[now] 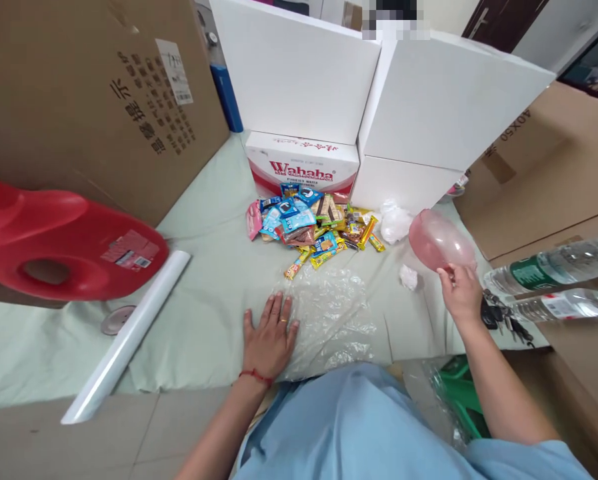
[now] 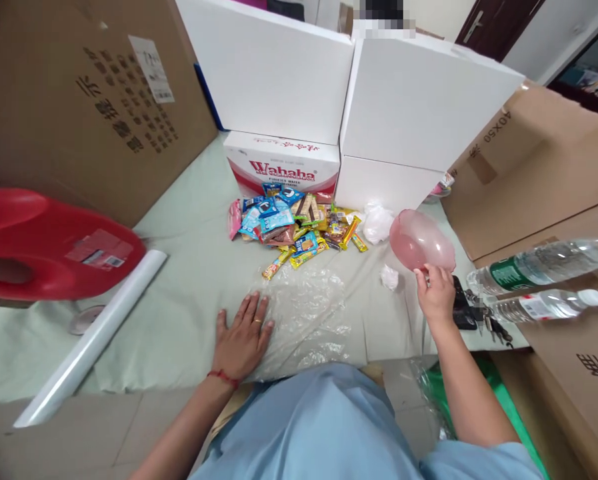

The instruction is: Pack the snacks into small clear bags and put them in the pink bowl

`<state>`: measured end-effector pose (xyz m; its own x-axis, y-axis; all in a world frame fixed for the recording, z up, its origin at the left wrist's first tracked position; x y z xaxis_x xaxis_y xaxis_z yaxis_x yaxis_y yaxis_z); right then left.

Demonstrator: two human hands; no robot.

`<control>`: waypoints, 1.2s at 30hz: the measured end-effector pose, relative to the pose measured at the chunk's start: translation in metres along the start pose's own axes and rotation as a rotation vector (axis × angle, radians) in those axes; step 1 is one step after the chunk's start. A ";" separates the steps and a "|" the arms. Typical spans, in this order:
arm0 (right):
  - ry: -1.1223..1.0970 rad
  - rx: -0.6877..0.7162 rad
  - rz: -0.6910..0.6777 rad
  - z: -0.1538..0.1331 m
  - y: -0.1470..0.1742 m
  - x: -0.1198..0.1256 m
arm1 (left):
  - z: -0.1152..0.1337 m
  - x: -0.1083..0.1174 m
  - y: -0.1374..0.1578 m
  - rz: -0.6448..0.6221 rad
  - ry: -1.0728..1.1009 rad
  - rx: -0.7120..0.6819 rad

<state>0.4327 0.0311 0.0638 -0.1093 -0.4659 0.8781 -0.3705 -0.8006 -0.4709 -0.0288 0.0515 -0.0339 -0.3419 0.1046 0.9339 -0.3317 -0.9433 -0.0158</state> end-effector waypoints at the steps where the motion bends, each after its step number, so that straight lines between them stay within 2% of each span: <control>1: 0.020 -0.003 -0.017 0.001 0.003 -0.010 | 0.001 0.000 0.001 0.002 -0.002 0.002; 4: 0.062 -0.032 -0.069 0.001 0.004 -0.033 | 0.002 0.000 0.004 0.009 -0.002 0.010; 6: 0.106 -0.045 -0.153 -0.002 -0.001 -0.038 | 0.002 0.000 0.005 0.012 0.003 0.017; 10: 0.235 0.023 -0.321 -0.030 -0.018 -0.023 | 0.002 0.001 0.005 0.011 0.031 0.025; 12: 0.186 0.136 -0.332 -0.066 -0.029 -0.013 | 0.002 0.002 0.005 0.014 0.050 0.025; 15: -0.056 0.314 -0.408 -0.148 -0.041 -0.014 | 0.002 0.003 0.005 0.021 0.073 0.032; 17: -0.177 0.371 -0.434 -0.209 -0.046 -0.026 | 0.002 0.004 0.006 0.027 0.082 0.038; 20: -0.218 0.407 -0.381 -0.293 -0.047 -0.049 | 0.003 0.003 0.006 0.025 0.086 0.040; 22: -0.169 0.403 -0.389 -0.334 -0.044 -0.064 | 0.002 0.002 0.007 0.022 0.086 0.036; 24: -0.124 0.407 -0.424 -0.359 -0.038 -0.075 | 0.002 0.002 0.008 0.029 0.087 0.032; 27: -0.166 0.407 -0.370 -0.361 -0.034 -0.076 | 0.002 0.002 0.009 0.054 0.101 0.028; 30: -0.340 0.445 -0.223 -0.331 -0.030 -0.055 | 0.002 0.003 0.010 0.072 0.134 0.015; 32: -0.445 0.518 -0.175 -0.305 -0.018 -0.036 | 0.003 0.004 0.010 0.078 0.156 0.009; 34: -0.461 0.595 -0.195 -0.281 0.005 -0.019 | 0.003 0.005 0.010 0.086 0.173 0.009; 36: -0.390 0.662 -0.313 -0.264 0.037 -0.012 | 0.003 0.005 0.010 0.094 0.184 0.010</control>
<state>0.1768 0.1066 0.0580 0.2817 -0.1847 0.9416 0.3023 -0.9142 -0.2698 -0.0317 0.0420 -0.0281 -0.5256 0.0710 0.8478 -0.2823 -0.9546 -0.0951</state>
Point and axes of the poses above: each hand's wrist, its own y-axis away from the middle knuckle, its own x-axis out of the back of the hand, z = x × y, the point moved 4 cm from there along -y, towards the middle knuckle, and after that the axes turned 12 degrees about y, right-handed, at the moved point
